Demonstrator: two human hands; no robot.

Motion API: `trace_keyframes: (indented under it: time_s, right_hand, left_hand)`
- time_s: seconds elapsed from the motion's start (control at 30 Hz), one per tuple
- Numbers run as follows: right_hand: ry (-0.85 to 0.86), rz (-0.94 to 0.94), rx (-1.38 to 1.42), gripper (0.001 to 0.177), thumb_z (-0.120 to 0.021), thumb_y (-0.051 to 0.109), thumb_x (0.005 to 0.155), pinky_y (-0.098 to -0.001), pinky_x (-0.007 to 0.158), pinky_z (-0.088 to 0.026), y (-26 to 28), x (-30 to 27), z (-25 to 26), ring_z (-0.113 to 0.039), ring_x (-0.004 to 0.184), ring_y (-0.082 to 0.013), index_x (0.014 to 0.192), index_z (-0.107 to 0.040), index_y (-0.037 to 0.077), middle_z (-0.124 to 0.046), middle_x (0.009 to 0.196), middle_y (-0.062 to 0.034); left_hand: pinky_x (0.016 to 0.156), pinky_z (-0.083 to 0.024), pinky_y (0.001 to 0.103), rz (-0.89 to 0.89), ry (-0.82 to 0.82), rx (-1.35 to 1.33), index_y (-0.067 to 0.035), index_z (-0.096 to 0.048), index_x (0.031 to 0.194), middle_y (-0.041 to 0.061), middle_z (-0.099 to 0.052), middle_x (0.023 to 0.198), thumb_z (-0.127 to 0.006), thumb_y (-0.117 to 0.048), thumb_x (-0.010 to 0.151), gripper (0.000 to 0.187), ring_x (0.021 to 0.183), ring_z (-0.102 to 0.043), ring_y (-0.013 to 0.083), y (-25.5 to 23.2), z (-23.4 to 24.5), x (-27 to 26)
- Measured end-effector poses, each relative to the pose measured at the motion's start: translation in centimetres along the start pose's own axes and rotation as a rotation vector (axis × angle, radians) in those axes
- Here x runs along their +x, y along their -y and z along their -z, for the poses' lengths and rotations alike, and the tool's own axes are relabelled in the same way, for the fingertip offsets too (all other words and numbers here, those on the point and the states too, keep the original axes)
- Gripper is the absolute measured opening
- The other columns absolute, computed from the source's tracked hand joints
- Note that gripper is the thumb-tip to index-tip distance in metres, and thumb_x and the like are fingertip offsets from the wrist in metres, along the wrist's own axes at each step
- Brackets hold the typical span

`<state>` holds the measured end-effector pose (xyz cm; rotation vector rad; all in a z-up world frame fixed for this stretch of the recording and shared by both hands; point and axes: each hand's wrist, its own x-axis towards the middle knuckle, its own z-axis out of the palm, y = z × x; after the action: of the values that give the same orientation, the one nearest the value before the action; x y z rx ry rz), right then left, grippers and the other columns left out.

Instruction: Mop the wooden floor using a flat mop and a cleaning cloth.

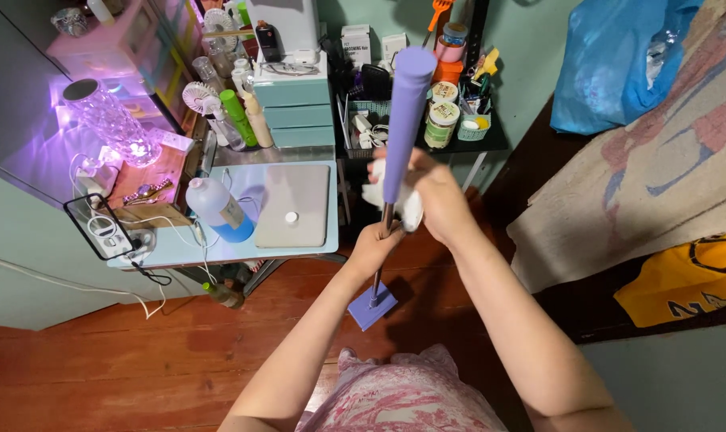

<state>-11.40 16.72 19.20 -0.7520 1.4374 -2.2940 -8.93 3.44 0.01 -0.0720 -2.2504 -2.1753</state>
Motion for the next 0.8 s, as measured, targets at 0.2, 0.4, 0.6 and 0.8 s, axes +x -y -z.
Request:
trace_keyframes:
  time_s: [0.2, 0.4, 0.6, 0.8]
  right_hand:
    - [-0.131, -0.095, -0.190, 0.027, -0.050, 0.009, 0.103, -0.0383, 0.090, -0.059, -3.0, 0.4, 3.0, -0.071, 0.098, -0.0241, 0.124, -0.064, -0.001, -0.071, 0.107, -0.0135]
    - [-0.152, 0.554, 0.028, 0.045, -0.043, 0.012, 0.104, -0.0426, 0.112, -0.054, 7.9, 0.7, -0.5, -0.066, 0.122, -0.0263, 0.147, -0.050, -0.001, -0.065, 0.131, -0.0146]
    - [-0.048, 0.781, -0.896, 0.021, -0.059, 0.013, 0.106, -0.0382, 0.098, -0.047, 11.3, 0.5, -5.5, -0.059, 0.106, -0.0288, 0.108, -0.065, -0.007, -0.057, 0.111, -0.0168]
    - [-0.057, 0.494, -0.316, 0.041, -0.056, 0.031, 0.118, -0.0267, 0.083, -0.051, 7.4, 1.0, -2.0, -0.059, 0.083, -0.0145, 0.092, -0.055, -0.001, -0.058, 0.086, -0.0070]
  left_hand:
    - [0.052, -0.037, 0.029, 0.001, 0.114, 0.005, -0.005, -0.064, 0.080, -0.003, -0.051, 0.060, -0.066, -0.025, 0.097, 0.026, 0.055, -0.044, 0.0084, -3.7, 0.0, -1.0]
    - [0.056, -0.041, 0.030, -0.003, 0.197, 0.085, -0.005, -0.059, 0.075, -0.001, -0.053, 0.061, -0.063, -0.029, 0.099, 0.034, 0.058, -0.049, 0.0111, -0.3, 0.1, -1.0]
    - [0.059, -0.043, 0.031, 0.065, 0.263, 0.082, -0.006, -0.059, 0.072, 0.000, -0.055, 0.062, -0.063, -0.028, 0.096, 0.033, 0.060, -0.050, 0.0121, 2.4, -0.4, -0.9]
    - [0.059, -0.041, 0.032, 0.105, 0.261, 0.143, -0.006, -0.055, 0.067, 0.000, -0.052, 0.060, -0.063, -0.028, 0.096, 0.037, 0.059, -0.047, 0.0126, 2.9, -0.3, -2.5]
